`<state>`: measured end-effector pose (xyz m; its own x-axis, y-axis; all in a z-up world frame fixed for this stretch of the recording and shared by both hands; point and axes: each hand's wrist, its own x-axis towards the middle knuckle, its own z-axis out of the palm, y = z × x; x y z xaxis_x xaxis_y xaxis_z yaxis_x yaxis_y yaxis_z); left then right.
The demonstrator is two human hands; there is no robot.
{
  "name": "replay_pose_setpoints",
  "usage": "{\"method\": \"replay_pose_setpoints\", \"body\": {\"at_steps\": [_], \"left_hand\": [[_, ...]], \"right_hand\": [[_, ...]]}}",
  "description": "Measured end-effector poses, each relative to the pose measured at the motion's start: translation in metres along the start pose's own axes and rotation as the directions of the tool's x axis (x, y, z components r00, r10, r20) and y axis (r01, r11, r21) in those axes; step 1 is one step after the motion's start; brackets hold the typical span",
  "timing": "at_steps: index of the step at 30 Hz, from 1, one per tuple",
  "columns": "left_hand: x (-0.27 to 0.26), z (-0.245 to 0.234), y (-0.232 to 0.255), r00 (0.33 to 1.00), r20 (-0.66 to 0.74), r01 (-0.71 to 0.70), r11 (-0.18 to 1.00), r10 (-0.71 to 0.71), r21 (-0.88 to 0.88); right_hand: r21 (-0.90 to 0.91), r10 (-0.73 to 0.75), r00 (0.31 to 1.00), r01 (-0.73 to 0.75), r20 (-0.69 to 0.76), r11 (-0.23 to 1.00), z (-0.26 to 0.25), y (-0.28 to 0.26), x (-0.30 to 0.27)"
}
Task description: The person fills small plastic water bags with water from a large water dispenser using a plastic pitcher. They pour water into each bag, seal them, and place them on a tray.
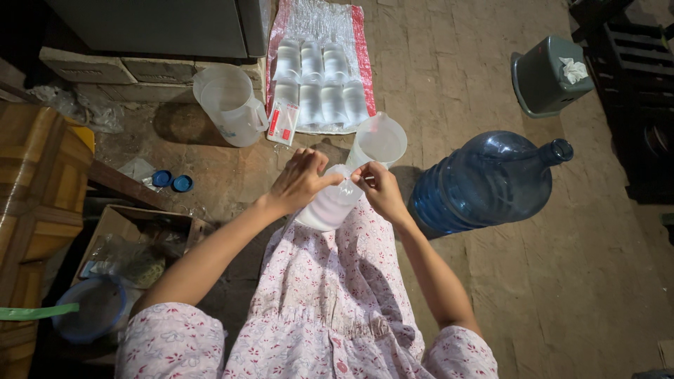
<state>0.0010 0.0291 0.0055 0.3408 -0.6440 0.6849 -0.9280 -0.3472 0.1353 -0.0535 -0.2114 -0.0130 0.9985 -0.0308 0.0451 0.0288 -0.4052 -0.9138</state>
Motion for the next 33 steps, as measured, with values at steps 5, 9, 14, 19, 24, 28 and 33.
{"method": "replay_pose_setpoints", "body": {"at_steps": [5, 9, 14, 19, 24, 28, 33], "left_hand": [[0.019, -0.007, -0.003, 0.966, 0.148, 0.255, 0.885, -0.213, -0.39], [0.032, -0.008, -0.005, 0.831, 0.382, 0.553, 0.67, -0.405, -0.495], [0.042, 0.006, -0.004, 0.893, 0.27, 0.449, 0.712, -0.359, -0.539], [0.049, 0.012, -0.009, 0.922, 0.235, 0.385, 0.78, -0.307, -0.494], [0.049, 0.011, -0.007, 0.871, 0.297, 0.491, 0.704, -0.391, -0.513], [0.047, 0.002, -0.009, 0.878, 0.285, 0.479, 0.71, -0.385, -0.517], [0.043, 0.005, -0.021, 0.883, 0.294, 0.469, 0.677, -0.366, -0.567]], "right_hand": [[-0.042, -0.053, 0.998, 0.053, 0.018, 0.998, 0.0, -0.015, -0.005], [0.038, -0.075, 0.996, 0.073, 0.045, 0.997, 0.001, -0.024, -0.007], [0.062, -0.084, 0.993, 0.079, 0.078, 0.995, 0.001, -0.025, -0.004], [0.031, -0.083, 0.994, 0.081, 0.077, 0.996, 0.001, -0.02, 0.007], [-0.027, -0.108, 0.992, 0.11, 0.065, 0.994, 0.009, -0.014, 0.016], [0.201, 0.02, 0.992, -0.044, 0.124, 0.979, 0.011, -0.008, 0.013], [0.486, -0.108, 0.924, -0.091, 0.367, 0.869, 0.015, 0.016, -0.008]]}}
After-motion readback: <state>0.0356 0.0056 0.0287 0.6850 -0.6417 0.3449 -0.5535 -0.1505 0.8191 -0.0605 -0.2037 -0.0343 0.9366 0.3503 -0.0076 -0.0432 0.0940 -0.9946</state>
